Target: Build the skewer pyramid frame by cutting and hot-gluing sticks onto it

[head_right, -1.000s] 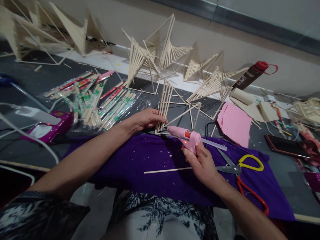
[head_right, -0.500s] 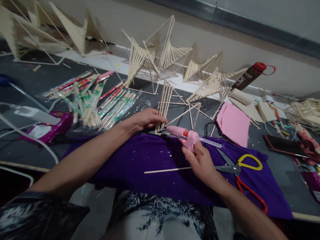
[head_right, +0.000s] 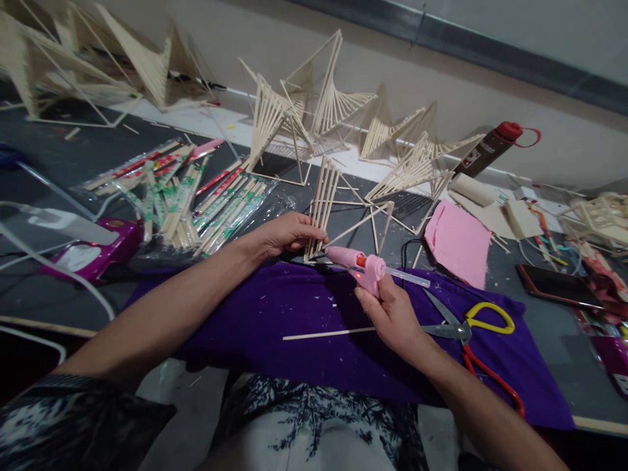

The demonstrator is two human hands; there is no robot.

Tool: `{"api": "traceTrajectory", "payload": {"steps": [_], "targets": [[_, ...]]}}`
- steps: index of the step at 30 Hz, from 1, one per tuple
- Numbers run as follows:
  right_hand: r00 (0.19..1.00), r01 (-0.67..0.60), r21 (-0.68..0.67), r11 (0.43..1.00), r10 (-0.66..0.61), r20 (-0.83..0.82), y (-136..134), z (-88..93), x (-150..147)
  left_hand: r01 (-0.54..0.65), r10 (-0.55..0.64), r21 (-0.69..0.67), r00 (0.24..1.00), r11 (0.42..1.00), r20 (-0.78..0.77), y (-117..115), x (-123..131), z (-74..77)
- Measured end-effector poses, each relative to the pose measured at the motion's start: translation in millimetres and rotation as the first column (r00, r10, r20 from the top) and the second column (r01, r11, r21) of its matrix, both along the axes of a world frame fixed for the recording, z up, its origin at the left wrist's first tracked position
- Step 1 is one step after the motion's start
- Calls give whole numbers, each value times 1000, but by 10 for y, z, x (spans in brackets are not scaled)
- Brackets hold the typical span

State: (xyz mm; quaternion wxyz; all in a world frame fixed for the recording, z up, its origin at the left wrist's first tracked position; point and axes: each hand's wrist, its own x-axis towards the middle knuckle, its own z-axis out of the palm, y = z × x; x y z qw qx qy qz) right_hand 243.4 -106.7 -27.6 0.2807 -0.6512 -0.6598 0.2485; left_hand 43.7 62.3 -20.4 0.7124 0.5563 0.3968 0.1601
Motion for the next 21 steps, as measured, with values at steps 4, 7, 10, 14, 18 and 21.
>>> {"api": "traceTrajectory", "payload": {"steps": [4,7,10,14,18,21], "targets": [[1000,-4,3,1000,4,-6,-22,0,18,-6,6,6,1000,1000,2,4,-2,-15],[1000,-11,5,1000,12,-8,-38,-12,35,-4,4,8,1000,1000,9,6,1,-24],[999,-3,-15,1000,2,-32,-41,-23,42,-12,12,7,1000,1000,10,3,5,-22],[999,-3,-9,1000,3,-51,-32,-26,33,-8,8,7,1000,1000,7,-1,4,-18],[998,-5,19,1000,7,-57,-25,-27,19,-5,4,13,1000,1000,9,1,0,-33],[999,-1,26,1000,3,-47,-21,-31,16,2,-2,22,1000,1000,7,1,0,-42]]}}
